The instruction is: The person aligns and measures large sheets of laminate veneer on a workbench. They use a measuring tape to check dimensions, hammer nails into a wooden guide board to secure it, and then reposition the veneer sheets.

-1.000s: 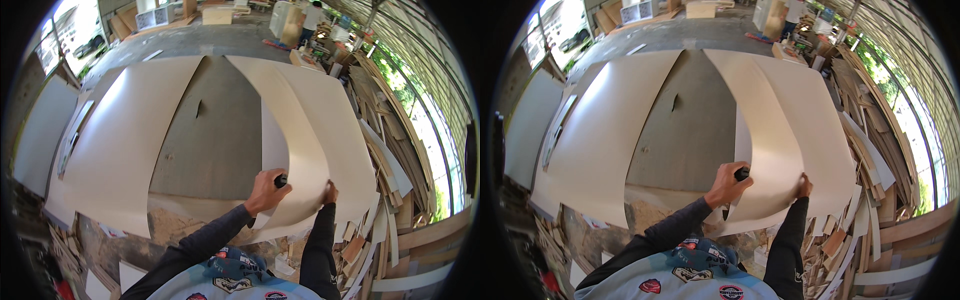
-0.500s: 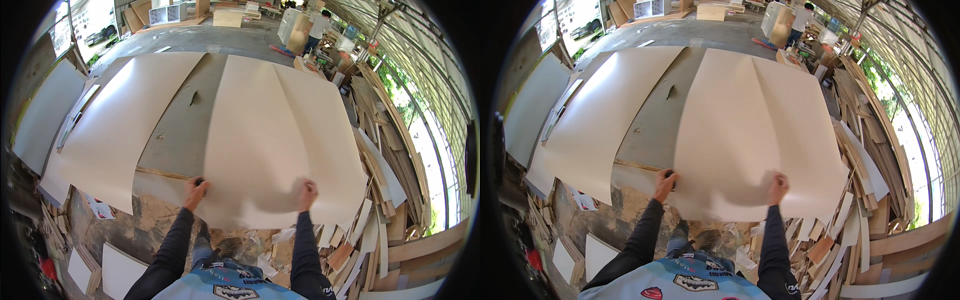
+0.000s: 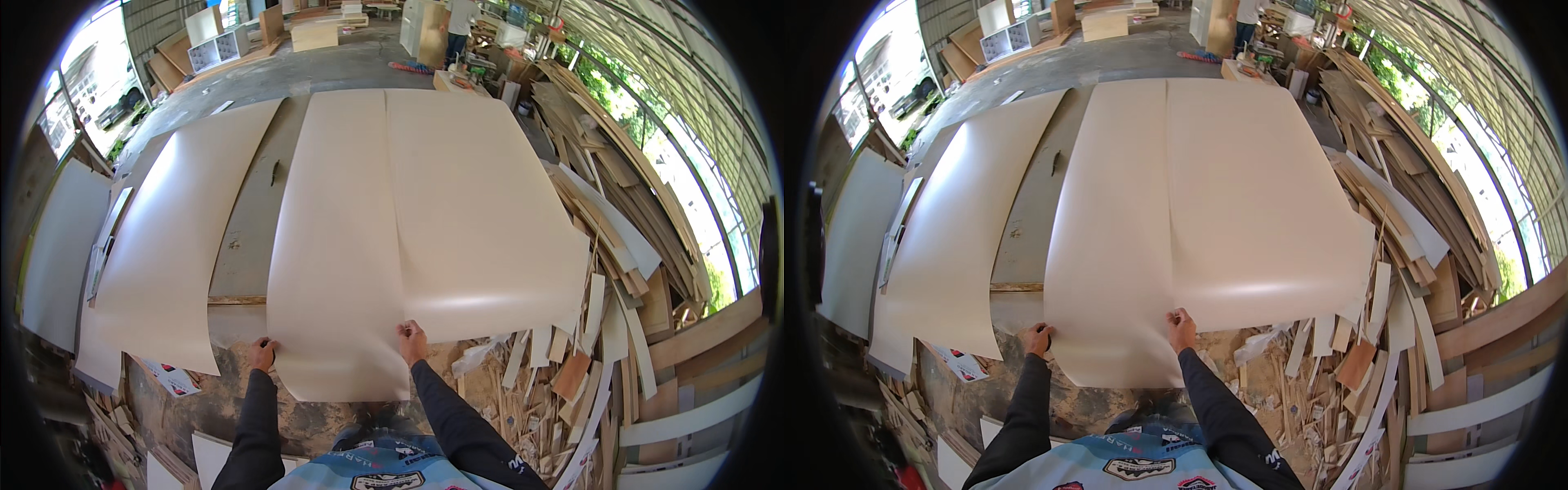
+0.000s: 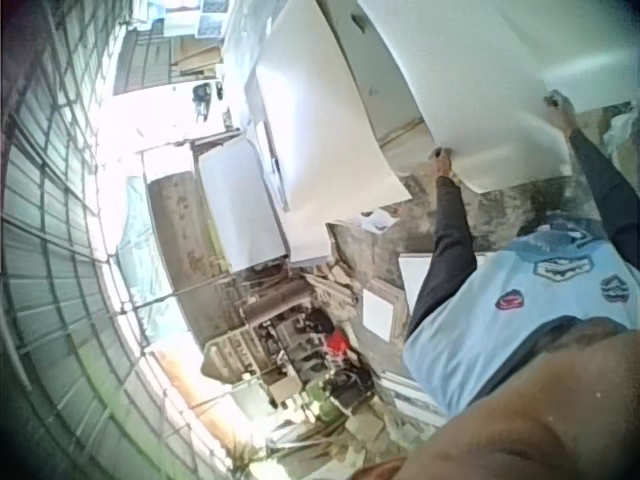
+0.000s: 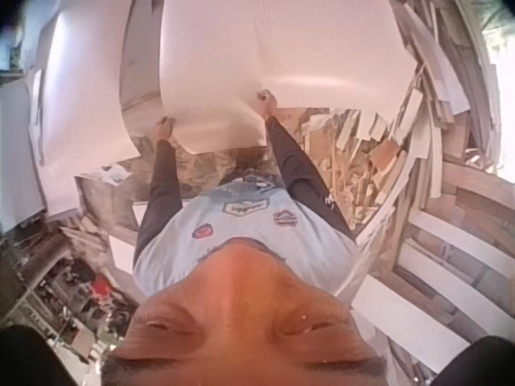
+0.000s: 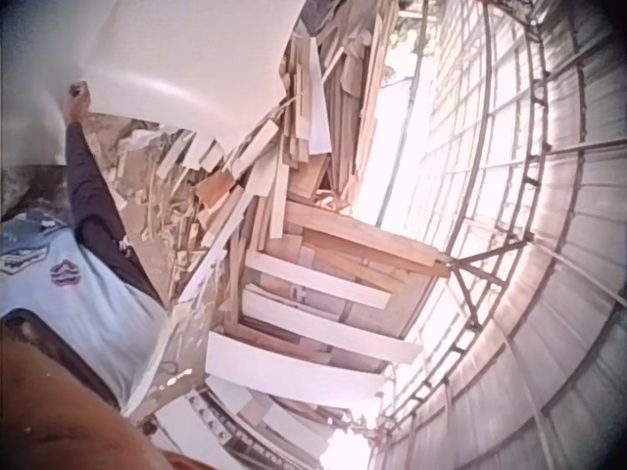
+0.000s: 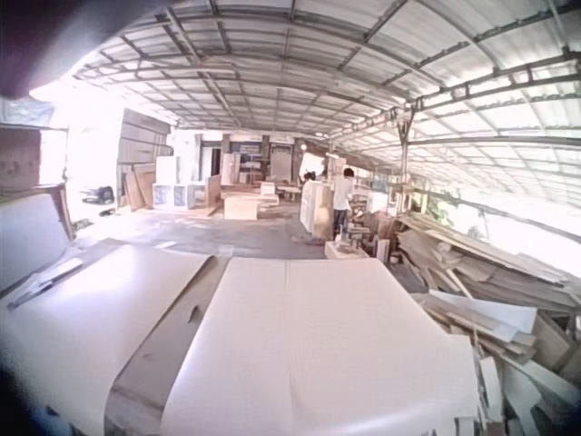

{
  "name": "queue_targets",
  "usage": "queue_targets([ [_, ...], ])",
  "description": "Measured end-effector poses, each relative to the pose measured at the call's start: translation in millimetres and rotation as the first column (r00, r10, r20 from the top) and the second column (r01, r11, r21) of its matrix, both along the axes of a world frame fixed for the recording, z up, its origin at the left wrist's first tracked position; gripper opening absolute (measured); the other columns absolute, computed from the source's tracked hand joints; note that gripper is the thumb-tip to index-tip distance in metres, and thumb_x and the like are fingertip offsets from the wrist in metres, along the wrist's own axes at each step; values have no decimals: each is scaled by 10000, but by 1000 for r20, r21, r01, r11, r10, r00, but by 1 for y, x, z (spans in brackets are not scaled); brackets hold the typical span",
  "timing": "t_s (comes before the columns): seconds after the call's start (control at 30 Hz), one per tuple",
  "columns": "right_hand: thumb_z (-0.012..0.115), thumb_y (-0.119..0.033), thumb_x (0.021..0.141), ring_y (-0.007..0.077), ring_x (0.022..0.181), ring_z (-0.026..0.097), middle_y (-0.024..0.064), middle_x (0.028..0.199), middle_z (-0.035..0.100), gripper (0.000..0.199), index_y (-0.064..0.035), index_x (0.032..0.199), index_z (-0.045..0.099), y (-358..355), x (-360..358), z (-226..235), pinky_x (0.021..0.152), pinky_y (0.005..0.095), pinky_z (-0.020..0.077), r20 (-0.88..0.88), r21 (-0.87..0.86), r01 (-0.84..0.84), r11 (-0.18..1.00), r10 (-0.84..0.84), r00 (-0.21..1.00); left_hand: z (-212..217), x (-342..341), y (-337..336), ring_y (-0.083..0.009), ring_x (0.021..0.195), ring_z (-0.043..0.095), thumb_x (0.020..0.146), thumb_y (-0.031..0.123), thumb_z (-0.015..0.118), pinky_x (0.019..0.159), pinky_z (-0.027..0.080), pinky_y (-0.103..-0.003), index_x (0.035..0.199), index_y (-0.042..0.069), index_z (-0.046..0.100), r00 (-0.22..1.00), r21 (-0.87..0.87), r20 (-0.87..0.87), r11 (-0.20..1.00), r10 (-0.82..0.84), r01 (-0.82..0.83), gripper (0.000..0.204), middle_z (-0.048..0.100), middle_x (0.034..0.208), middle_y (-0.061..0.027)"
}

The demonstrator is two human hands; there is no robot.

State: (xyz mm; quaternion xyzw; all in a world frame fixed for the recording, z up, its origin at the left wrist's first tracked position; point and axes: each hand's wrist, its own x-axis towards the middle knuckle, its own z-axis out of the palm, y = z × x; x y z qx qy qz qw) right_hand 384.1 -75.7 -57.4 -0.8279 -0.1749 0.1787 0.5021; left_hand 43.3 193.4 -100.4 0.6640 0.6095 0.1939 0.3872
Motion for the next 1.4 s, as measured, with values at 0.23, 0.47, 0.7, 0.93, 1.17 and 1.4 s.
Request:
queue_targets([
  [0.23,689,-268,888,171,651,616,103,735,664,262,-9,907,657,3,13,-40,622,339,501,-127,72,-188,980,196,972,-14,-18,18,-339,942,649,768,277,700,850,482,-415,1072,45,716,970,-41,-226,996,-91,84,382,696,1030,-202],
  [0.47,588,-338,964,225,791,685,110,896,687,369,21,1017,655,-118,101,-94,712,345,569,-773,166,333,928,-87,628,20,50,-90,-254,737,483,844,232,647,743,373,-513,837,9,578,934,-116,-82,928,347,-355,234,539,780,-104],
  [0.7,649,-231,847,369,960,611,175,936,654,327,38,1033,656,-343,301,-179,860,475,487,105,186,759,624,-780,616,-10,184,-258,-251,749,574,890,195,627,664,433,-423,990,6,658,884,-523,322,842,339,-132,216,597,815,-77],
  [0.93,596,-290,968,266,1196,497,153,1285,528,451,24,1277,497,-397,474,-107,1012,391,398,81,206,556,805,-580,811,2,294,-309,-287,1192,506,892,185,646,886,477,-452,1459,70,389,784,-434,519,895,341,-103,633,467,1375,-154],
  [1.17,708,-456,860,103,614,380,-7,625,453,522,6,701,528,-421,502,-79,536,301,335,194,16,432,902,-427,883,12,356,-249,-375,1316,399,880,219,682,1031,387,-537,1559,129,83,750,-429,471,863,464,-266,910,354,1462,-185],
  [1.4,663,-392,912,115,558,391,18,567,470,509,20,645,530,-444,534,8,499,335,317,236,56,478,876,-477,847,4,372,-266,-388,1348,349,845,317,723,1041,379,-558,1561,147,94,805,-289,350,873,479,-393,968,282,1487,-186],
])
